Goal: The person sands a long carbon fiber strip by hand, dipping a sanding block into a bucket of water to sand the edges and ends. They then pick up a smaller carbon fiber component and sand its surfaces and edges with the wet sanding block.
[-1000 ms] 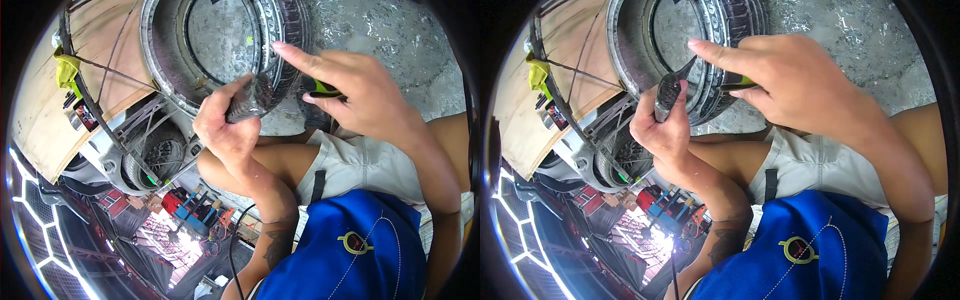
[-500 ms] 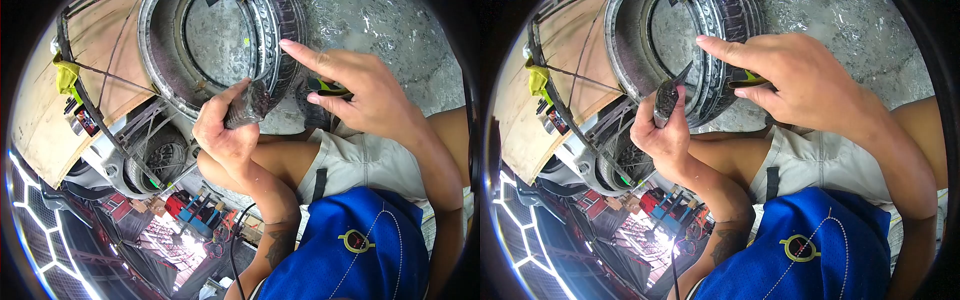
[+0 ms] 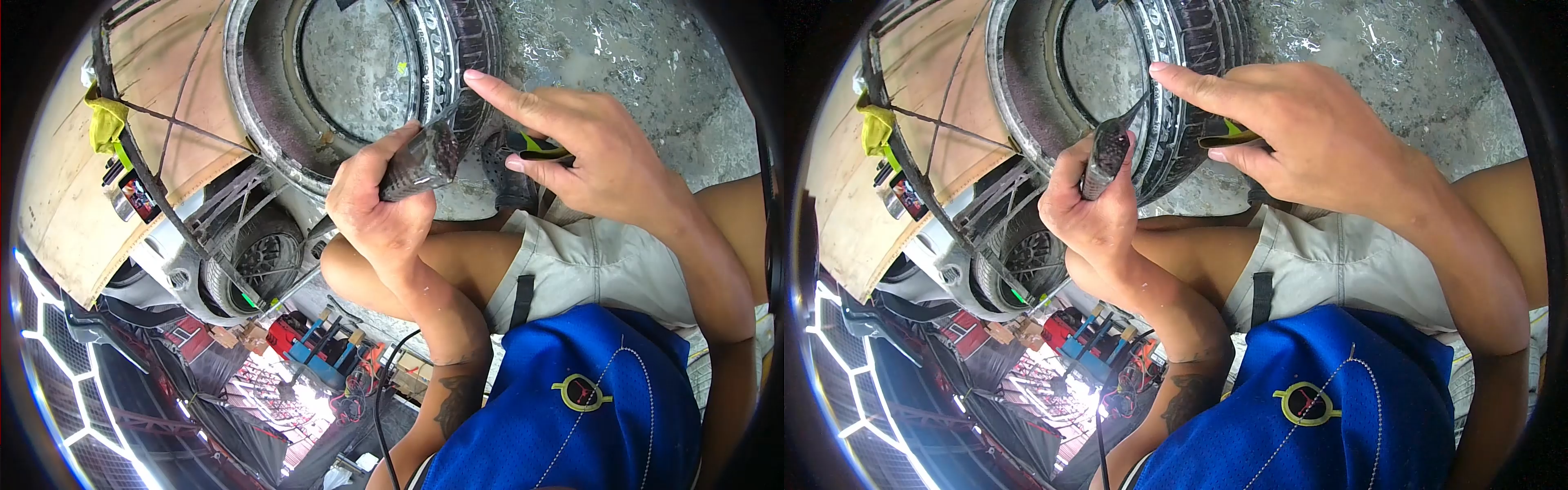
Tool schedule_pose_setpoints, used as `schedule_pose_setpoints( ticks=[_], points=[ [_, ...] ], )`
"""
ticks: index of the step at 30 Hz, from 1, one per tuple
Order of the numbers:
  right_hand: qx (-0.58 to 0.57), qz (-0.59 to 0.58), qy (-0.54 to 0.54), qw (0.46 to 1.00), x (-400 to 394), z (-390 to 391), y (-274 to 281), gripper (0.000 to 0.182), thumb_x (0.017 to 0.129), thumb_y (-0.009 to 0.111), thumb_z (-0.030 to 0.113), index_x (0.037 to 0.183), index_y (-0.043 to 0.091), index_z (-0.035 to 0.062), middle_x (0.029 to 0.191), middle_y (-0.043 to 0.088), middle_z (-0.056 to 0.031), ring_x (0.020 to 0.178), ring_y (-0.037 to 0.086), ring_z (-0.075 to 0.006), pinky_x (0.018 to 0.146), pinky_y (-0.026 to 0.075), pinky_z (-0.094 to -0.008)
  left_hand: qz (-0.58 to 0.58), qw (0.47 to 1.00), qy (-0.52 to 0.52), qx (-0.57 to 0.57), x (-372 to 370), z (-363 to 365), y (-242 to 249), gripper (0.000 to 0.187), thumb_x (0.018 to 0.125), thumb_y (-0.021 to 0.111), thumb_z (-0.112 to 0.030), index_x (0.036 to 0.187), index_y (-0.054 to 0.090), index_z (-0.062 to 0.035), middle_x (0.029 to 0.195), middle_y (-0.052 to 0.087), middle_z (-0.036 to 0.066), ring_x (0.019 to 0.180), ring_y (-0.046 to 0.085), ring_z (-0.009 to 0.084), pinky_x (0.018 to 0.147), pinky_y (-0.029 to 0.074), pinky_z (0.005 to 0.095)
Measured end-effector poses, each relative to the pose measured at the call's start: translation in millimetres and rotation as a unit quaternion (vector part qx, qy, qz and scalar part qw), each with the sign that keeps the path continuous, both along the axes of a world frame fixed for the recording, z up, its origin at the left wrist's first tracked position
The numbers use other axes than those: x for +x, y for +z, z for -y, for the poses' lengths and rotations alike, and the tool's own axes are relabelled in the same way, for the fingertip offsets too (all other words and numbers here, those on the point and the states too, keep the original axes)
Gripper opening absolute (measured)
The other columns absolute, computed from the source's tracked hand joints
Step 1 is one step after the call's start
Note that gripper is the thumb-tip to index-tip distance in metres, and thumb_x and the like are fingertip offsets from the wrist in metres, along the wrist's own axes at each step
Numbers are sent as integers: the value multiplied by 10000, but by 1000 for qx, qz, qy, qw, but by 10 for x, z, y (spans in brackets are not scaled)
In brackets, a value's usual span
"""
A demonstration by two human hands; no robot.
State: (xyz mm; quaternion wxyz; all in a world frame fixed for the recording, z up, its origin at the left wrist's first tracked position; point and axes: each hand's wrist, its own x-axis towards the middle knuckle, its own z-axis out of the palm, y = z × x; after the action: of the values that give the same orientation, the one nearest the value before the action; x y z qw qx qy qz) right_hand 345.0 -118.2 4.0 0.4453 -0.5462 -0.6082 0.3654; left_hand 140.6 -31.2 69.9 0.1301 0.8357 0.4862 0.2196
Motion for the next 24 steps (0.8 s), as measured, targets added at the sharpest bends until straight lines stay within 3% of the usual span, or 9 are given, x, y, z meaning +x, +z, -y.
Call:
schedule_pose_setpoints(
  ticks=[24],
  points=[
    [-6, -9, 3, 1000, -2, 6, 28, 835, 776, 783, 80, 1530, 449, 213, 811, 606, -107, 755, 582, -302, 732, 492, -416, 29, 999, -25, -1, 24, -20, -107, 335, 585, 690, -8, 908, 766, -49, 804, 740, 117, 670, 676, 270, 672, 501, 331]
  ],
)
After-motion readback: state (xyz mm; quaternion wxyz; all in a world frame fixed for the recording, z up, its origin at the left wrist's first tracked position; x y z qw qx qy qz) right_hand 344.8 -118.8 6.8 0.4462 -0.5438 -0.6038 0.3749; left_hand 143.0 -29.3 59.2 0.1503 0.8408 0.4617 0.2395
